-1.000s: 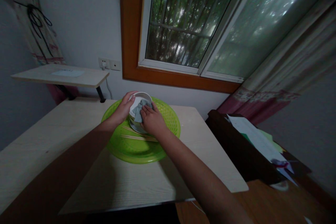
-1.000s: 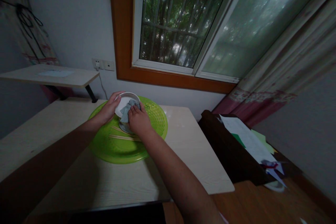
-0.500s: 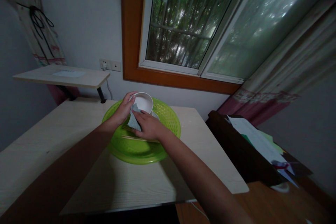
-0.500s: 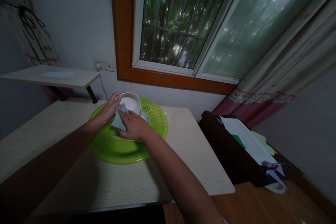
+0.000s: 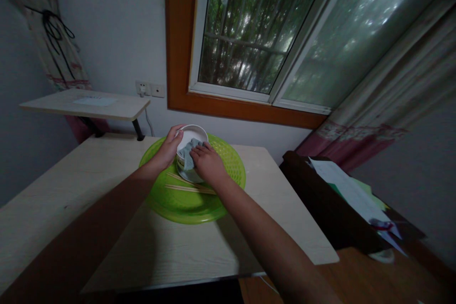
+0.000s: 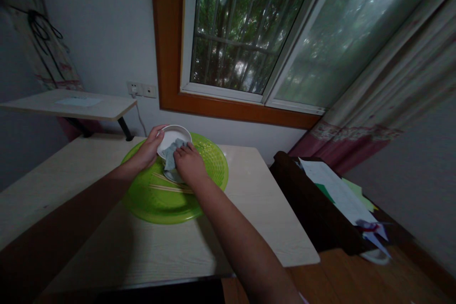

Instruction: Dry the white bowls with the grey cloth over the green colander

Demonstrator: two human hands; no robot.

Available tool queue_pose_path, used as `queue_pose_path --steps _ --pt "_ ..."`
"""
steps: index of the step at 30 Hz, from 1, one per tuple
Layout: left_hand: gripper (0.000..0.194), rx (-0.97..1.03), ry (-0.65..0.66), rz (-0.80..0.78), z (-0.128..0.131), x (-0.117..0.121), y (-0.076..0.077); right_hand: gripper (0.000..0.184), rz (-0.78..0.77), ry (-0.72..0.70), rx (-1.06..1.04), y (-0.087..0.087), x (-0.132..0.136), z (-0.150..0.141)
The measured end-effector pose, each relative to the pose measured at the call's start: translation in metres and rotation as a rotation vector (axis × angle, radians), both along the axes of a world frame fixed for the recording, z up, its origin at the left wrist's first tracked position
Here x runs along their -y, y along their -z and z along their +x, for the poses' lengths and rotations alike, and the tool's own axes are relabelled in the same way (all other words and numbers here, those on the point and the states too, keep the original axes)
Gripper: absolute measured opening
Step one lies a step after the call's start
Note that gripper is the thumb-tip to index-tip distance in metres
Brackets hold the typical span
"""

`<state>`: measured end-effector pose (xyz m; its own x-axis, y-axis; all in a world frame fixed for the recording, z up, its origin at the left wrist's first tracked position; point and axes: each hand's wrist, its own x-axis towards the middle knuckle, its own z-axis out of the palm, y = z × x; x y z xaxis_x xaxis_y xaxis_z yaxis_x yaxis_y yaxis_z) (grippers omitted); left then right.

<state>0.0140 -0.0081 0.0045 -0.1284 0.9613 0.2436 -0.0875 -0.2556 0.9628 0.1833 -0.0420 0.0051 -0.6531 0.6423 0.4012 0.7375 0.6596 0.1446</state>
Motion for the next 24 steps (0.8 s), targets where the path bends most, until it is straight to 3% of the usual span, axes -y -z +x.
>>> queue_pose_path --steps 10,16,24 --pt "0.035 0.148 0.140 0.035 -0.001 -0.003 0.002 0.023 0.067 -0.021 0.099 -0.008 0.006 0.001" --pt "0.046 0.245 0.102 -0.044 -0.009 -0.006 -0.001 0.022 0.083 -0.031 0.085 -0.010 0.003 0.003" --pt "0.043 0.305 0.108 -0.139 -0.009 0.000 -0.009 0.022 0.110 0.012 -0.008 -0.010 0.004 0.007"
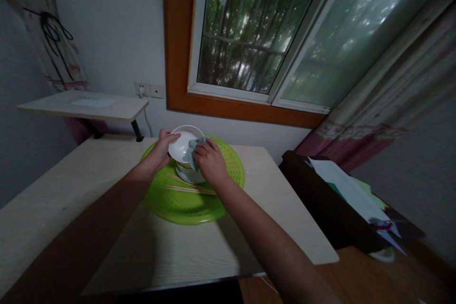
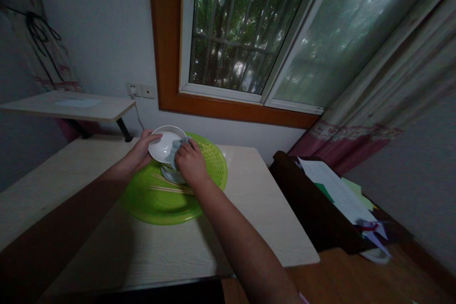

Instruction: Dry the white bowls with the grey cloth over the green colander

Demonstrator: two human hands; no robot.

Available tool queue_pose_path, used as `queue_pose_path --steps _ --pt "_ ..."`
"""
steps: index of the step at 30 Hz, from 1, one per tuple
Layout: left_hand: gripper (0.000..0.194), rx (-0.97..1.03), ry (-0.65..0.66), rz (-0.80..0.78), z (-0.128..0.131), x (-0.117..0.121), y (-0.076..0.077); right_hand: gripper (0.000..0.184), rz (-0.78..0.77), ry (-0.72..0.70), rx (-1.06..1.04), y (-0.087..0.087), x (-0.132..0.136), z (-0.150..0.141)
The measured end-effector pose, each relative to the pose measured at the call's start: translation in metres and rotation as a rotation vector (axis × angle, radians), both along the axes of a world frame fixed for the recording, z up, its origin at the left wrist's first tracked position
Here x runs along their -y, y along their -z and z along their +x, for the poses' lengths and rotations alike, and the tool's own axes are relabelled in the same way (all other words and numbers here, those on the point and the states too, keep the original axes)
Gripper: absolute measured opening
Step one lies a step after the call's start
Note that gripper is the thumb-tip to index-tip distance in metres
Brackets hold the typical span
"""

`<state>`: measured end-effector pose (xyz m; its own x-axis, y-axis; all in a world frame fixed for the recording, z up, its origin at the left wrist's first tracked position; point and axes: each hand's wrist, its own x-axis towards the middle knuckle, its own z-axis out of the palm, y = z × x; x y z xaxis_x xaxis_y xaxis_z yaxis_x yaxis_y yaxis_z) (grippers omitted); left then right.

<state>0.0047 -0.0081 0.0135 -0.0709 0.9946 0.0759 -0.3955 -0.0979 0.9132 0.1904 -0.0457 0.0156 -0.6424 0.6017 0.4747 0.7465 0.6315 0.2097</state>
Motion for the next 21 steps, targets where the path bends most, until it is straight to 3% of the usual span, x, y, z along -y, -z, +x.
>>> queue_pose_path --steps 6,11,16,21 --pt "0.036 -0.071 0.009 0.060 0.004 -0.001 0.005 0.021 -0.021 0.040 -0.006 0.006 -0.002 -0.004" --pt "0.031 -0.179 -0.033 0.118 0.004 -0.007 0.014 0.025 -0.098 -0.056 0.021 0.014 -0.002 -0.007" --pt "0.031 -0.311 -0.118 0.141 0.003 -0.006 0.014 0.067 -0.228 -0.223 -0.020 0.020 0.003 -0.007" --pt "0.031 -0.351 -0.120 0.174 0.004 -0.002 0.013 0.077 -0.280 -0.244 -0.084 0.018 0.007 -0.009"
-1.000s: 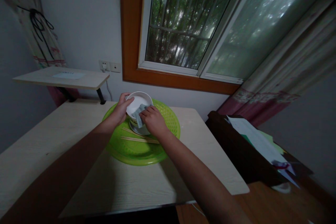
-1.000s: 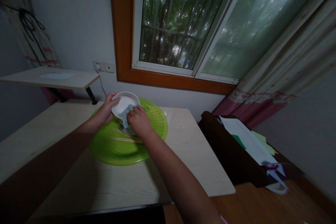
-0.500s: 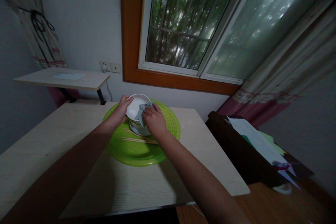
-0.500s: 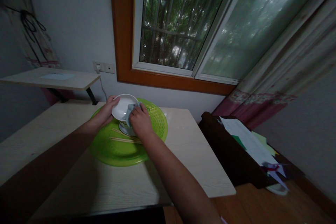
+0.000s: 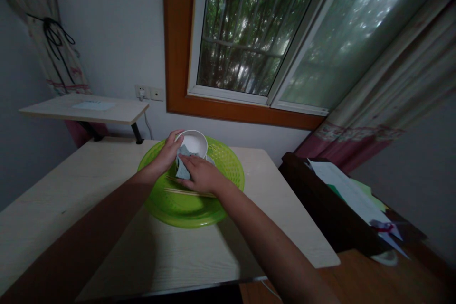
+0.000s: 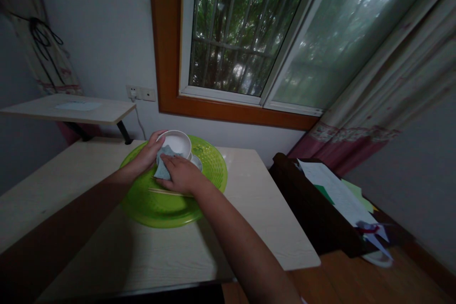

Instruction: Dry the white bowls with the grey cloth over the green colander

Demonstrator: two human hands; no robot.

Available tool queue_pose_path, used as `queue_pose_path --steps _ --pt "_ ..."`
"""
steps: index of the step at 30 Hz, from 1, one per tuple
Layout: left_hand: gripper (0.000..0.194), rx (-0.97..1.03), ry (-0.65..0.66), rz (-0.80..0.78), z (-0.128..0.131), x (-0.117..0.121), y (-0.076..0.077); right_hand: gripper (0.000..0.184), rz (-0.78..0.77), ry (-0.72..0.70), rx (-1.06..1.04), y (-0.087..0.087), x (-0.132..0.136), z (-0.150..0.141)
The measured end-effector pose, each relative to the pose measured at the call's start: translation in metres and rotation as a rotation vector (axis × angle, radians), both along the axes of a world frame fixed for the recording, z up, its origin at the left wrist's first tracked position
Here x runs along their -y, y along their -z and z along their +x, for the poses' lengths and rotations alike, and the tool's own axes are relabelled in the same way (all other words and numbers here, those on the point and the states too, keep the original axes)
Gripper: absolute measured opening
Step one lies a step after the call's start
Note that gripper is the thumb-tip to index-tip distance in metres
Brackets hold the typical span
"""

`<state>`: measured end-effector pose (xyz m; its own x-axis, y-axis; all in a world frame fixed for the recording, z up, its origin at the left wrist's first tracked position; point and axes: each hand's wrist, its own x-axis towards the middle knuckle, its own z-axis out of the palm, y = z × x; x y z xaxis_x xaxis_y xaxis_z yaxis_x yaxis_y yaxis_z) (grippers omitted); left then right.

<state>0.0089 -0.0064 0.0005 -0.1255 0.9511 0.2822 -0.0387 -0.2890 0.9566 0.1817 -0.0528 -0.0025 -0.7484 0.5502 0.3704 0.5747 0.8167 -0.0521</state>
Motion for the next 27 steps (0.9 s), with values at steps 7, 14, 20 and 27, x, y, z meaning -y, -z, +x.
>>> queue_pose_path --steps 7,14,20,27 --pt "0.036 0.045 0.066 0.066 0.001 -0.007 0.009 0.041 0.088 0.140 0.072 -0.006 -0.007 -0.002" --pt "0.035 0.218 0.154 -0.010 0.000 -0.011 0.007 0.023 0.172 0.225 0.106 -0.010 -0.009 -0.001" --pt "0.051 0.333 0.132 -0.114 -0.004 -0.005 -0.003 0.020 0.238 0.230 0.123 -0.013 -0.012 0.005" --pt "0.057 0.296 0.126 -0.144 -0.002 -0.002 -0.005 0.021 0.277 0.261 0.119 -0.008 -0.011 0.002"
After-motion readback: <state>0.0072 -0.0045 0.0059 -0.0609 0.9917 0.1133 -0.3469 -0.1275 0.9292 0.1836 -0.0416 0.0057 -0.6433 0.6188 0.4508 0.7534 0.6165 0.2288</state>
